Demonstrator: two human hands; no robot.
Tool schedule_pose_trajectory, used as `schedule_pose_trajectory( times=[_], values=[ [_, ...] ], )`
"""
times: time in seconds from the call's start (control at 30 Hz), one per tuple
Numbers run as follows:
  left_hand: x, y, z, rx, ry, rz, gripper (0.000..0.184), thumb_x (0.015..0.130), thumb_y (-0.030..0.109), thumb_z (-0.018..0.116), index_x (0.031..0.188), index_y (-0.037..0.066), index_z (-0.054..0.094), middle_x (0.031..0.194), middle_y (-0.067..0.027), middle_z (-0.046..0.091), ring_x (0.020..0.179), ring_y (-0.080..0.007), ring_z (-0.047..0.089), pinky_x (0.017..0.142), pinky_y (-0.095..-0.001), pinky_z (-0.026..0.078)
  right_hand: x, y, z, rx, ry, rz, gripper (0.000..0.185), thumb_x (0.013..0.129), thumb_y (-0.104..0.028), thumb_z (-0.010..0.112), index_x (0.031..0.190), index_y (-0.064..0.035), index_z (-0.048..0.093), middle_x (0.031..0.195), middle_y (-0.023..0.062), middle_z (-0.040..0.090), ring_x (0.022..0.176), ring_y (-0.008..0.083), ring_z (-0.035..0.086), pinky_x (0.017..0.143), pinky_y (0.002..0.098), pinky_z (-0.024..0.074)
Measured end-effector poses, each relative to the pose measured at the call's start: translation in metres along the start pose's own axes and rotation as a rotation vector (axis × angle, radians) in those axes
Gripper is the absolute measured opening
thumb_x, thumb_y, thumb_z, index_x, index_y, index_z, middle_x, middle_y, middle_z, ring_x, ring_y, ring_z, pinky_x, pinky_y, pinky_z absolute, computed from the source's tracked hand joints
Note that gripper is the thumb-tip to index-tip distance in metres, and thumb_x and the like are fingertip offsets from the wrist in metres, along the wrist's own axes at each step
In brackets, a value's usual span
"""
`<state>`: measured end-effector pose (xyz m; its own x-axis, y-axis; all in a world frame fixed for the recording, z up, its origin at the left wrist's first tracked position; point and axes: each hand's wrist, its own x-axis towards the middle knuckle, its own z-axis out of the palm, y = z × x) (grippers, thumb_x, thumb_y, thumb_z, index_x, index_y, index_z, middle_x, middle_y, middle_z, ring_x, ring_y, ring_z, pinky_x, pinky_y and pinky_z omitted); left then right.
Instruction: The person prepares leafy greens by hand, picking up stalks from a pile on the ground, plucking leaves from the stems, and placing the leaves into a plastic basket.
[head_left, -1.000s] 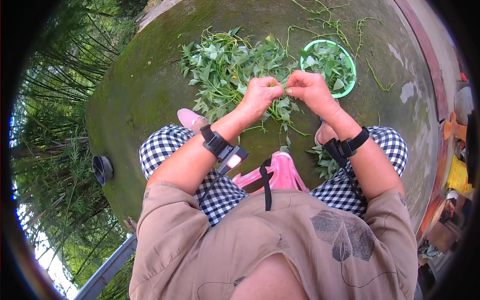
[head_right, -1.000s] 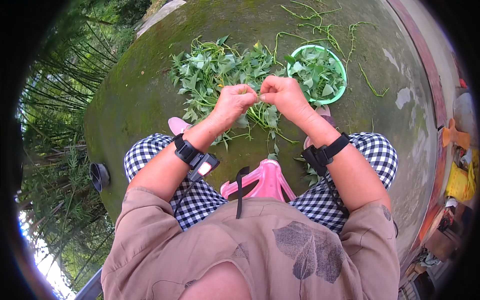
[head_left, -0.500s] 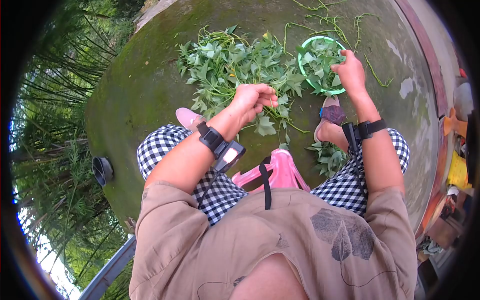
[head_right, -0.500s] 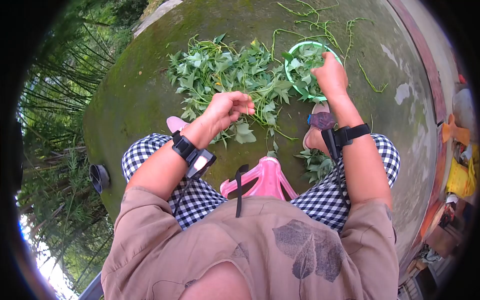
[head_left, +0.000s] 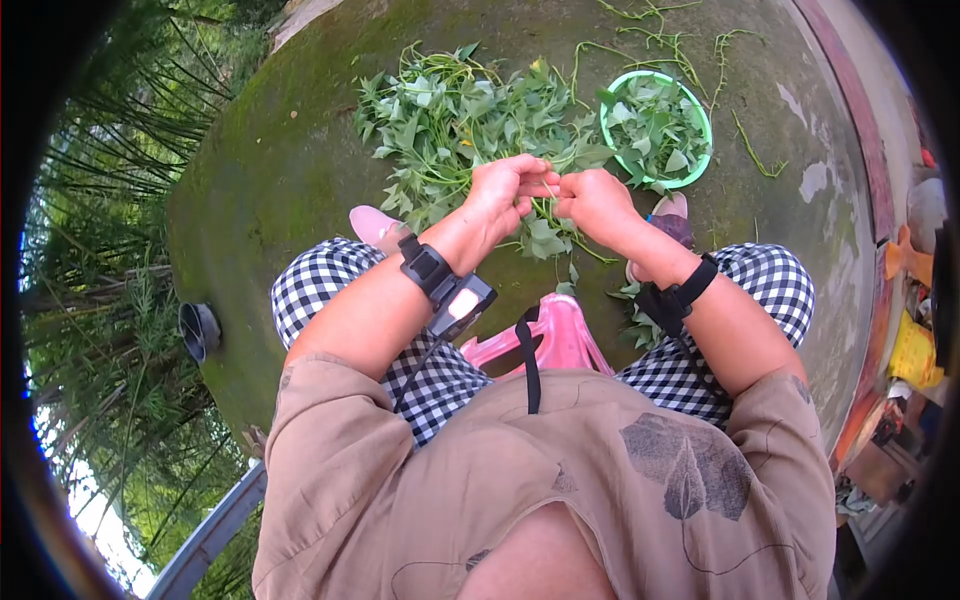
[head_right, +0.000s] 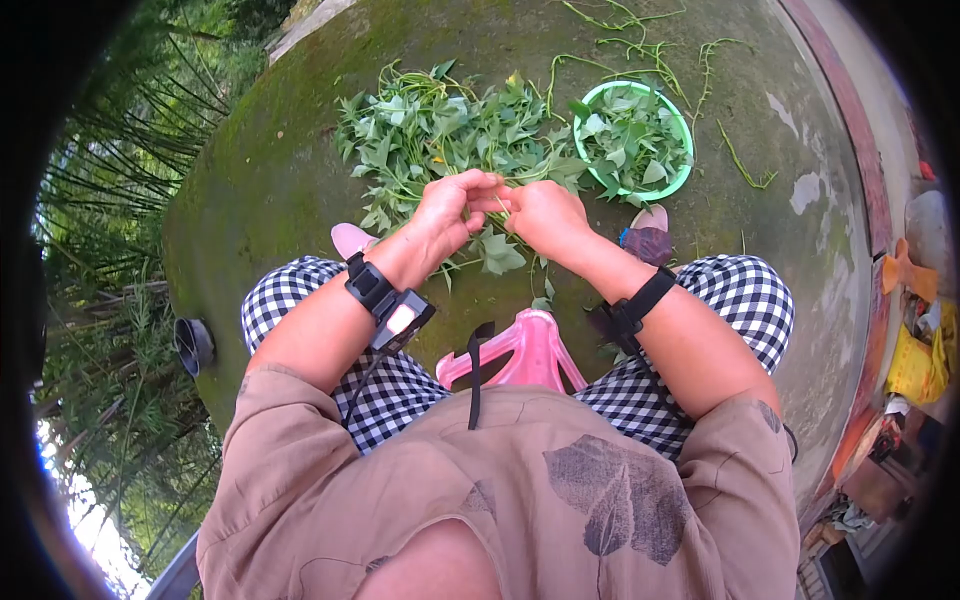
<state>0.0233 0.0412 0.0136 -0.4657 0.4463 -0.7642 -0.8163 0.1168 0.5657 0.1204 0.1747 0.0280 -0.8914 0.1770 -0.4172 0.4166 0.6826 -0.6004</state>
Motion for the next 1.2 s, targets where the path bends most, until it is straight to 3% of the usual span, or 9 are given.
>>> schedule_pose_trajectory(
  times=[0.1, 0.2, 0.4, 0.47, 0.67, 0.83, 0.97, 1.0, 1.2],
  values=[
    [0.0, 0.007, -0.005, 0.005, 0.081, 0.017, 0.009, 0.081, 0.01, 0.06, 0.084, 0.002, 0.065, 0.082, -0.0099, 0.07, 0.067, -0.0171, 0.069, 0.044, -0.0239, 0.031, 0.008, 0.008, -0.028, -0.189, -0.211, -0.011, 0.021, 0.07, -0.021, 0.069, 0.082, -0.004, 0.07, 0.084, 0.0173, 0.069, 0.083, 0.0344, 0.066, 0.073, 0.0452, 0.051],
    [0.015, 0.004, -0.022, 0.145, 0.071, -0.007, 0.01, 0.077, 0.004, 0.061, 0.086, 0.001, 0.064, 0.078, -0.0097, 0.069, 0.065, -0.0183, 0.069, 0.04, -0.0248, 0.029, 0.015, 0.025, -0.066, -0.179, -0.228, 0.268, 0.021, 0.07, -0.019, 0.067, 0.083, -0.0032, 0.07, 0.085, 0.0206, 0.068, 0.084, 0.0366, 0.066, 0.075, 0.0449, 0.0511],
    [-0.004, -0.019, -0.018, 0.905, -0.27, 0.046, 0.031, 0.077, 0.005, 0.068, 0.107, 0.002, 0.065, 0.079, -0.0128, 0.067, 0.045, -0.0157, 0.058, 0.038, -0.0275, 0.038, 0.029, 0.085, -0.093, -0.401, 0.254, 0.497, 0.031, 0.075, -0.025, 0.067, 0.098, -0.0053, 0.071, 0.102, 0.0212, 0.068, 0.098, 0.0362, 0.065, 0.081, 0.0443, 0.0513],
    [-0.004, -0.022, -0.012, 1.293, -0.304, -0.05, 0.024, 0.079, 0.008, 0.07, 0.099, -0.003, 0.064, 0.077, -0.0136, 0.067, 0.041, -0.0152, 0.054, 0.039, -0.0293, 0.04, 0.029, 0.082, -0.095, -0.398, 0.27, 0.532, 0.035, 0.075, -0.029, 0.069, 0.101, -0.0059, 0.071, 0.104, 0.0203, 0.068, 0.1, 0.0358, 0.065, 0.081, 0.0442, 0.0512],
    [0.001, -0.019, -0.014, 0.583, -0.194, -0.023, 0.021, 0.086, 0.018, 0.068, 0.08, -0.001, 0.062, 0.071, -0.0108, 0.066, 0.04, -0.0108, 0.051, 0.037, -0.0223, 0.036, 0.03, 0.055, -0.058, -0.074, 0.232, 0.171, 0.02, 0.074, -0.021, 0.07, 0.087, -0.006, 0.068, 0.09, 0.0157, 0.068, 0.089, 0.0341, 0.065, 0.078, 0.044, 0.0503],
    [-0.006, 0.002, -0.018, 0.152, -0.293, -0.075, 0.035, 0.095, 0.033, 0.055, 0.111, 0.001, 0.055, 0.095, -0.0148, 0.067, 0.071, -0.0162, 0.066, 0.04, -0.0208, 0.038, -0.007, 0.021, -0.037, 0.125, 0.183, 0.056, 0.014, 0.073, -0.015, 0.07, 0.081, -0.0039, 0.066, 0.076, 0.0143, 0.067, 0.075, 0.0275, 0.065, 0.069, 0.0394, 0.0492],
    [-0.014, 0.006, -0.017, 0.022, -0.397, -0.09, 0.049, 0.099, 0.045, 0.042, 0.11, 0.0, 0.057, 0.102, -0.0193, 0.067, 0.079, -0.0255, 0.069, 0.042, -0.0229, 0.039, -0.036, 0.007, -0.024, 0.392, 0.177, 0.047, 0.017, 0.073, -0.018, 0.072, 0.079, -0.0023, 0.067, 0.065, 0.0103, 0.063, 0.061, 0.0194, 0.059, 0.06, 0.0345, 0.047],
    [-0.016, 0.005, -0.016, 0.005, -0.416, -0.09, 0.05, 0.099, 0.046, 0.041, 0.11, 0.0, 0.057, 0.103, -0.0196, 0.067, 0.08, -0.0256, 0.069, 0.042, -0.0231, 0.04, -0.044, 0.002, -0.016, 0.396, 0.173, 0.004, 0.013, 0.078, -0.013, 0.07, 0.081, -0.001, 0.064, 0.063, 0.0012, 0.059, 0.058, 0.0099, 0.055, 0.052, 0.0258, 0.0431],
    [-0.047, -0.012, -0.007, -0.097, -0.479, -0.087, 0.057, 0.1, 0.051, 0.035, 0.107, 0.0, 0.058, 0.108, -0.0231, 0.065, 0.081, -0.0273, 0.068, 0.044, -0.0256, 0.042, -0.113, -0.04, 0.031, 0.432, 0.273, -0.013, 0.02, 0.072, -0.014, 0.071, 0.087, -0.0009, 0.066, 0.067, 0.0032, 0.061, 0.061, 0.0114, 0.057, 0.058, 0.0292, 0.0456]
  ],
)
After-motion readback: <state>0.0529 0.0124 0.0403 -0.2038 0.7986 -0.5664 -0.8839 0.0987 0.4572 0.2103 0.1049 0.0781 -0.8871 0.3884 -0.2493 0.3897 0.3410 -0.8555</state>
